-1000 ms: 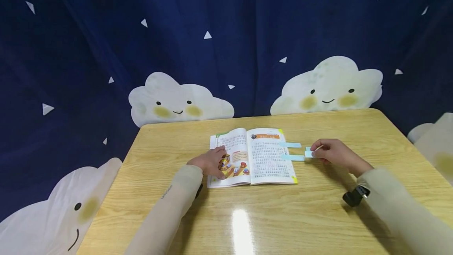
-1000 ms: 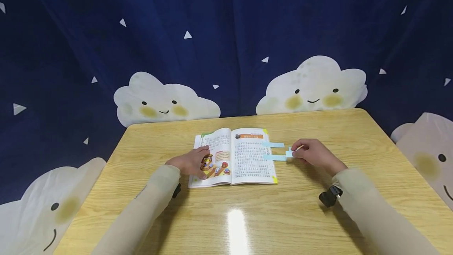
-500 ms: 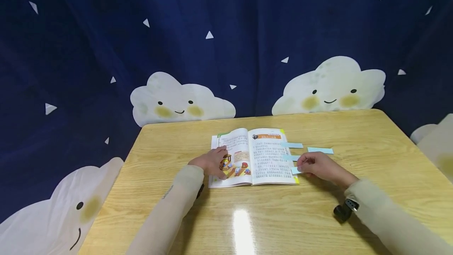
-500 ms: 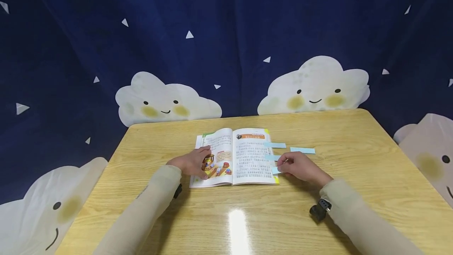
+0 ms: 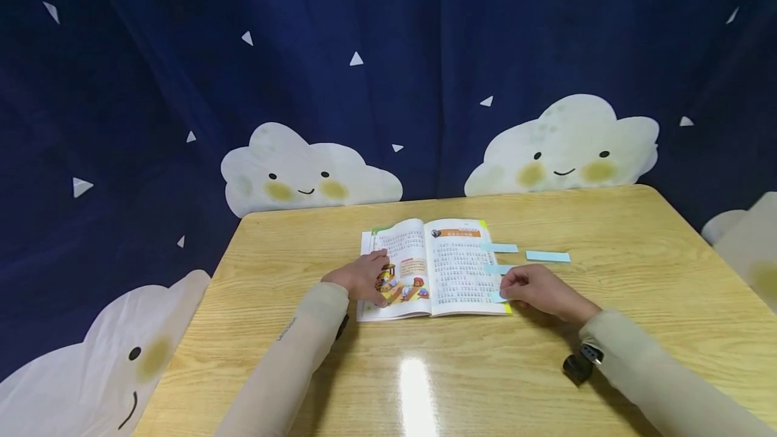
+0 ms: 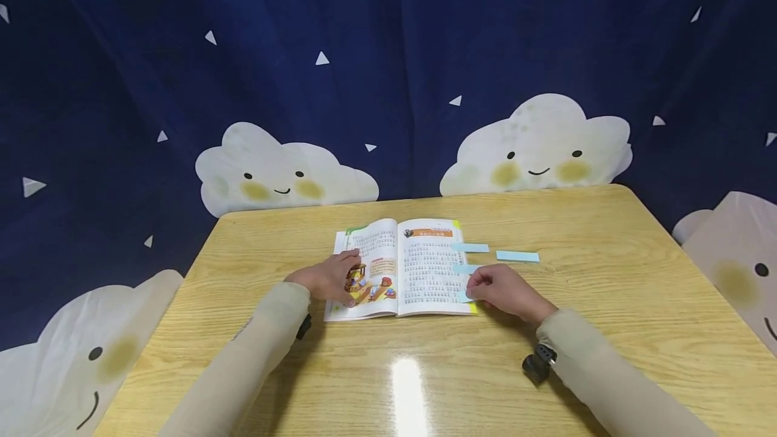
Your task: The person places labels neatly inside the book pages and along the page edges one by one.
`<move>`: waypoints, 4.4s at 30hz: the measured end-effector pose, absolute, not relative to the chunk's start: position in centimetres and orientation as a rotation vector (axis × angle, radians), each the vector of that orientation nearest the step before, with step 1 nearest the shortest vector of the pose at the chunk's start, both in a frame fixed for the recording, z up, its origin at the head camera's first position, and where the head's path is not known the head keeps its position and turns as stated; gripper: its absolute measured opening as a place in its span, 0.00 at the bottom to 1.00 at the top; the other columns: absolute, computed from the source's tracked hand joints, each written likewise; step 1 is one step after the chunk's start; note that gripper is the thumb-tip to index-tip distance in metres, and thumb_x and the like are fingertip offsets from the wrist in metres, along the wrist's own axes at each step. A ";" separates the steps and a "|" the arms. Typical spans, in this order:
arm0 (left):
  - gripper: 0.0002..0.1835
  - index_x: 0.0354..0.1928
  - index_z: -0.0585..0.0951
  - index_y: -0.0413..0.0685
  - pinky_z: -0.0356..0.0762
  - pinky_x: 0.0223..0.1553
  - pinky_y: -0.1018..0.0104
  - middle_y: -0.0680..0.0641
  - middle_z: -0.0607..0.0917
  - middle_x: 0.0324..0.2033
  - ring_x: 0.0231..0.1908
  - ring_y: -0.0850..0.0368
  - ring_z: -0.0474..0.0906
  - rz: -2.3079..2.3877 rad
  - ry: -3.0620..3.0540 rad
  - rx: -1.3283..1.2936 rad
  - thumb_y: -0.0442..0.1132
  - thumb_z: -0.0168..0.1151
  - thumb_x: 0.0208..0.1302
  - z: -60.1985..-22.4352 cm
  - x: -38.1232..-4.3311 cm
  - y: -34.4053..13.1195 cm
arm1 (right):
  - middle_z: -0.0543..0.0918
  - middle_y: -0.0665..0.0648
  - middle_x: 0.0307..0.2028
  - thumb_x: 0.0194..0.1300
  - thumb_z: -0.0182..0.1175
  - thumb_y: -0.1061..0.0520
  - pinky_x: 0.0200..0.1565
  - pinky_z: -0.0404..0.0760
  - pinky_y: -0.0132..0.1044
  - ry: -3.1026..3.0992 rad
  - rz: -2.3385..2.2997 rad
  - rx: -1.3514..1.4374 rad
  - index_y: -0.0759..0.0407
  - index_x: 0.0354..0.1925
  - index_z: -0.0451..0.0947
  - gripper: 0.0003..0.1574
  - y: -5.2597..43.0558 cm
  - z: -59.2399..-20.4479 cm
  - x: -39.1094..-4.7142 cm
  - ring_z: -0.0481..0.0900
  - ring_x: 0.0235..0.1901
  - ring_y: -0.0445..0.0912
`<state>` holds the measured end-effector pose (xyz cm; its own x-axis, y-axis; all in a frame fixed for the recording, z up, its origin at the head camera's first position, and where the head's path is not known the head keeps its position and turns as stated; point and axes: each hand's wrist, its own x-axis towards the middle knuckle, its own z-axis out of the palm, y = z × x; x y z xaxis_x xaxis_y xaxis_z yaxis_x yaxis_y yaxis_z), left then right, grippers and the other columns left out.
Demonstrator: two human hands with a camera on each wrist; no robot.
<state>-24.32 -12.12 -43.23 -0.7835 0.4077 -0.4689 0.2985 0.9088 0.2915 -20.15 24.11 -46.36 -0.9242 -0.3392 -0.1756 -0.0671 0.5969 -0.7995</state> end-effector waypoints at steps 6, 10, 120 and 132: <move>0.49 0.78 0.55 0.49 0.53 0.77 0.51 0.49 0.47 0.80 0.80 0.48 0.43 0.297 2.534 0.521 0.48 0.70 0.59 -43.3 -24.3 -12.1 | 0.76 0.50 0.23 0.64 0.63 0.56 0.32 0.71 0.31 2.596 -1.129 -0.355 0.58 0.32 0.80 0.07 23.7 -46.5 -20.1 0.71 0.24 0.41; 0.49 0.78 0.55 0.49 0.53 0.77 0.51 0.50 0.46 0.80 0.80 0.49 0.43 0.315 2.534 0.506 0.48 0.70 0.60 -43.2 -24.3 -12.2 | 0.75 0.50 0.22 0.64 0.63 0.55 0.31 0.69 0.33 2.642 -1.072 -0.378 0.56 0.31 0.79 0.07 23.5 -46.4 -20.1 0.69 0.23 0.42; 0.49 0.78 0.55 0.50 0.56 0.76 0.51 0.50 0.48 0.80 0.80 0.49 0.45 0.246 2.551 0.503 0.51 0.71 0.59 -43.2 -24.2 -11.9 | 0.78 0.47 0.35 0.52 0.71 0.60 0.37 0.69 0.42 3.174 -0.320 -1.042 0.45 0.27 0.81 0.10 22.7 -45.7 -17.2 0.71 0.39 0.46; 0.49 0.78 0.55 0.50 0.56 0.77 0.51 0.50 0.48 0.80 0.80 0.49 0.45 0.251 2.547 0.491 0.50 0.71 0.59 -43.2 -24.2 -11.8 | 0.79 0.47 0.35 0.52 0.70 0.61 0.37 0.69 0.43 3.176 -0.286 -1.079 0.45 0.26 0.81 0.10 23.0 -45.6 -17.2 0.71 0.40 0.45</move>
